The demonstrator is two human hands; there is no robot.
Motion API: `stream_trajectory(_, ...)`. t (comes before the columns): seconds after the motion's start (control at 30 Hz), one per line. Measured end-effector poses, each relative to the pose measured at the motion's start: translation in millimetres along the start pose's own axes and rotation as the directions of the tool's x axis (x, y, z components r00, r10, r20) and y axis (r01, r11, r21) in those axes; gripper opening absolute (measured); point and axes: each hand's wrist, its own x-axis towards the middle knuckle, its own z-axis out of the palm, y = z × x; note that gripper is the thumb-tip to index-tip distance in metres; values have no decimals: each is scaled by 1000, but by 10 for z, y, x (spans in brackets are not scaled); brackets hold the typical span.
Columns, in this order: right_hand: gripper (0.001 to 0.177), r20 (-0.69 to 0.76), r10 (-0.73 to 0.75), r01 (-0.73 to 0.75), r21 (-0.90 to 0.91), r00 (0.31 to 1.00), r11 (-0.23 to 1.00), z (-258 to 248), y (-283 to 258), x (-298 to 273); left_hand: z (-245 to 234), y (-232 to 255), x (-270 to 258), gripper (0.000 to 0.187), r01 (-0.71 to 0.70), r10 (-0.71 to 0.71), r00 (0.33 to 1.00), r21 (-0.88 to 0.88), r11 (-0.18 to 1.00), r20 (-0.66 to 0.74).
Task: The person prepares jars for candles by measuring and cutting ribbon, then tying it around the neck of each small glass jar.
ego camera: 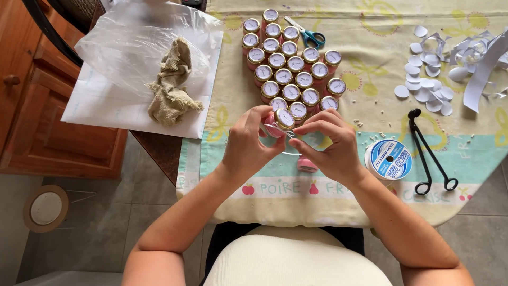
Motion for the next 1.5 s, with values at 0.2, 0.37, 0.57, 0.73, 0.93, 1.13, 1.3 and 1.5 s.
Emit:
stream_trajectory(0.2,9,-22,-41,41,14,999,999,65,-44,9,-55,91,-4,55,-56,51,998,-105,993,-49)
stream_trajectory(0.37,8,-3,-7,7,68,1000,998,4,-58,24,-165,55,52,53,150,-90,987,-544,826,136)
stream_trajectory(0.57,7,66,-28,17,161,997,987,-82,-153,48,-139,-245,26,51,355,61,902,-816,455,427)
stream_trajectory(0.73,8,98,-61,41,202,993,979,-138,-228,32,-108,-282,29,49,472,202,838,-858,202,508)
stream_trajectory(0.93,8,133,-100,66,240,986,969,-204,-282,24,-129,-232,44,52,573,308,763,-815,83,568)
stream_trajectory(1.13,66,156,-177,141,215,972,966,-144,-329,66,-156,-297,74,52,607,396,711,-792,74,582)
stream_trajectory(1.3,63,158,-311,288,152,937,945,6,-307,35,129,-727,-74,51,671,455,654,-741,20,604)
stream_trajectory(1.5,74,197,-173,140,172,965,975,64,-35,238,-259,-340,237,53,652,388,698,-758,3,602)
